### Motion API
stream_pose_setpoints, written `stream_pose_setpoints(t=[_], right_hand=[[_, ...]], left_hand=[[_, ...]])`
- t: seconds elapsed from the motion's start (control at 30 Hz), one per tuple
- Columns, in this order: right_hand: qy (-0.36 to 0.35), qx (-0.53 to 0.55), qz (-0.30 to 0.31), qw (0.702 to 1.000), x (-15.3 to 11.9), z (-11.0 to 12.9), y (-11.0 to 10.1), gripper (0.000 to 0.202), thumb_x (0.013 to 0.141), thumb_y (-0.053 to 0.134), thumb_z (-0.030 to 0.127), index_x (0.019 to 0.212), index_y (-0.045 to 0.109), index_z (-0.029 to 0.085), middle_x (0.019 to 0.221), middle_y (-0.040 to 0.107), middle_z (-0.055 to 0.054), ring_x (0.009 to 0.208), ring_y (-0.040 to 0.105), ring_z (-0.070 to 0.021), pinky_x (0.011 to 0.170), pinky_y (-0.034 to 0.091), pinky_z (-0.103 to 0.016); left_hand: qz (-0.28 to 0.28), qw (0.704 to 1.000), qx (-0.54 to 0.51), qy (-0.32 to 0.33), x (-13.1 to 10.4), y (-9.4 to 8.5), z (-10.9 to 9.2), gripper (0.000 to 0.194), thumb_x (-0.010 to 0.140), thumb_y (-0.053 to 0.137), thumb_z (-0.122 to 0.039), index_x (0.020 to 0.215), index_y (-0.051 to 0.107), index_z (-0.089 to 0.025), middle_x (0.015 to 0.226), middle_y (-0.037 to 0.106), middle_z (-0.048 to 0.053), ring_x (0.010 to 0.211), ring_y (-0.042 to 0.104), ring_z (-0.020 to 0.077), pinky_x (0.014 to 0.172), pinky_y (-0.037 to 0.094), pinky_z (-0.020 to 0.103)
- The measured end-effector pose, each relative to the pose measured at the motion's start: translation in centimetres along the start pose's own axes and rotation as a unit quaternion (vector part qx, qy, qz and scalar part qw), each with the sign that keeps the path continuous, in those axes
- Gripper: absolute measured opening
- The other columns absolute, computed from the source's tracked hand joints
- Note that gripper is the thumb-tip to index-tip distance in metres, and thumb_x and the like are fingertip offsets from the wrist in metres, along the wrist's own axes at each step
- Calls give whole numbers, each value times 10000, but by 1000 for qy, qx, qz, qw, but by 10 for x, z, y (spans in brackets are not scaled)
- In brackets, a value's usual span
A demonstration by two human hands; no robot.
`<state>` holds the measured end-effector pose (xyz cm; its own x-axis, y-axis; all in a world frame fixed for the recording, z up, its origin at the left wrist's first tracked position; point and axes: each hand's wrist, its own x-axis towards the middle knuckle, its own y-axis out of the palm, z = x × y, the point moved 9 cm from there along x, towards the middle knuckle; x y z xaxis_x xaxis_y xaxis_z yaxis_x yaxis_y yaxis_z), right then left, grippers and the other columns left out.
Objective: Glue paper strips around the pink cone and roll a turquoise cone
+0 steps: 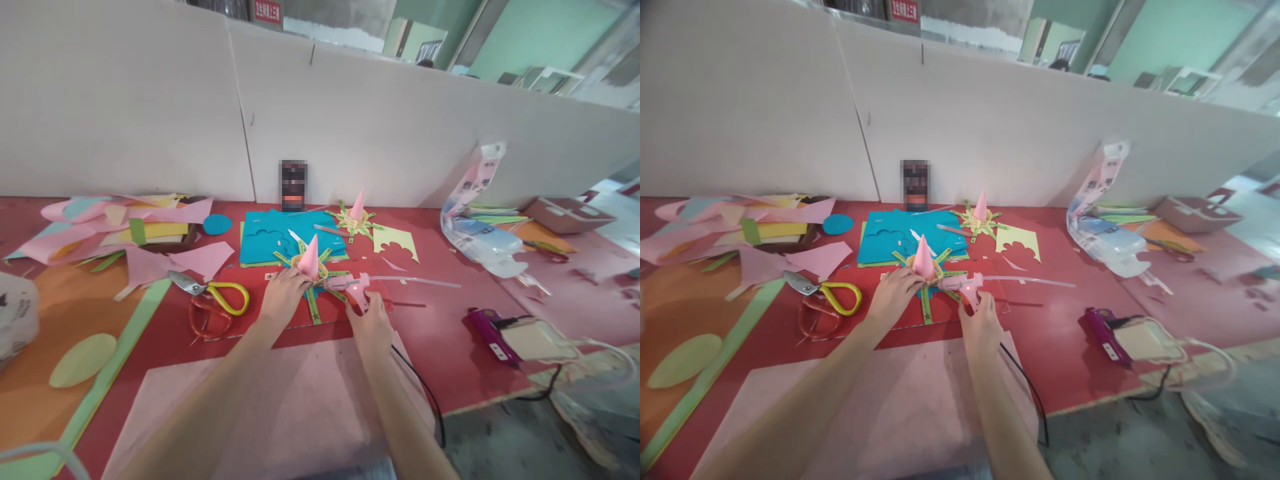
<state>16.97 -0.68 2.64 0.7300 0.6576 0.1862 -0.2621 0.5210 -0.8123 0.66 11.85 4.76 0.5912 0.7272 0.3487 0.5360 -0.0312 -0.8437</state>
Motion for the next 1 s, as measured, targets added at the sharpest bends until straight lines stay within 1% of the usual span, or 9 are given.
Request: stream_pose_setpoints(t=[0.2, 0.33, 0.53, 0.63, 0.8, 0.9, 1.0], right_hand=[[4, -3, 8, 1000, 0, 2, 0, 365, 719, 530, 414, 1030, 462, 235, 1083, 596, -30, 835, 585, -186, 564, 340, -253], [7, -10, 5, 1000, 1, 0, 0, 363, 718, 531, 427, 1021, 462, 240, 1067, 599, -22, 823, 585, -182, 562, 332, -252], [-1, -15, -4, 1000, 0, 2, 0, 360, 720, 524, 440, 1009, 467, 233, 1074, 594, -29, 838, 585, -184, 559, 330, -251], [4, -19, -6, 1000, -1, 3, -1, 353, 718, 536, 429, 1005, 466, 235, 1073, 598, -25, 839, 585, -185, 558, 327, -250], [27, -16, 9, 999, 0, 2, -3, 372, 721, 527, 446, 1024, 468, 240, 1048, 602, -31, 845, 581, -197, 556, 324, -253], [56, -5, 10, 998, 1, -4, -6, 404, 710, 528, 458, 1045, 475, 238, 1040, 599, -40, 852, 580, -206, 559, 326, -257], [62, 9, 5, 998, 2, -8, -6, 413, 705, 529, 456, 1053, 475, 240, 1054, 595, -37, 866, 578, -207, 570, 333, -258]], left_hand=[[-3, 1000, -2, 7, 0, 3, 0, 227, 865, 442, -253, 841, 666, -225, 898, 619, 31, 868, 537, 158, 779, 396, 291], [-2, 1000, 24, 17, -1, 3, -3, 227, 868, 434, -243, 858, 661, -225, 898, 618, 33, 870, 535, 162, 779, 391, 298], [23, 997, 74, 26, 0, 4, -7, 248, 881, 408, -234, 885, 655, -201, 915, 627, 41, 858, 534, 168, 768, 382, 310], [28, 996, 84, 24, 0, 5, -8, 274, 889, 385, -239, 877, 656, -200, 906, 628, 42, 839, 532, 171, 754, 378, 315], [-15, 998, 58, 18, -2, -6, -9, 241, 874, 423, -267, 855, 661, -233, 883, 622, 37, 856, 530, 180, 763, 373, 319], [-34, 998, 51, 8, -3, -15, -5, 223, 867, 441, -308, 865, 652, -237, 902, 619, 35, 873, 533, 180, 763, 376, 317], [-46, 998, 38, 3, -3, -25, 0, 203, 856, 464, -319, 847, 648, -233, 903, 621, 29, 870, 536, 173, 767, 376, 310]])
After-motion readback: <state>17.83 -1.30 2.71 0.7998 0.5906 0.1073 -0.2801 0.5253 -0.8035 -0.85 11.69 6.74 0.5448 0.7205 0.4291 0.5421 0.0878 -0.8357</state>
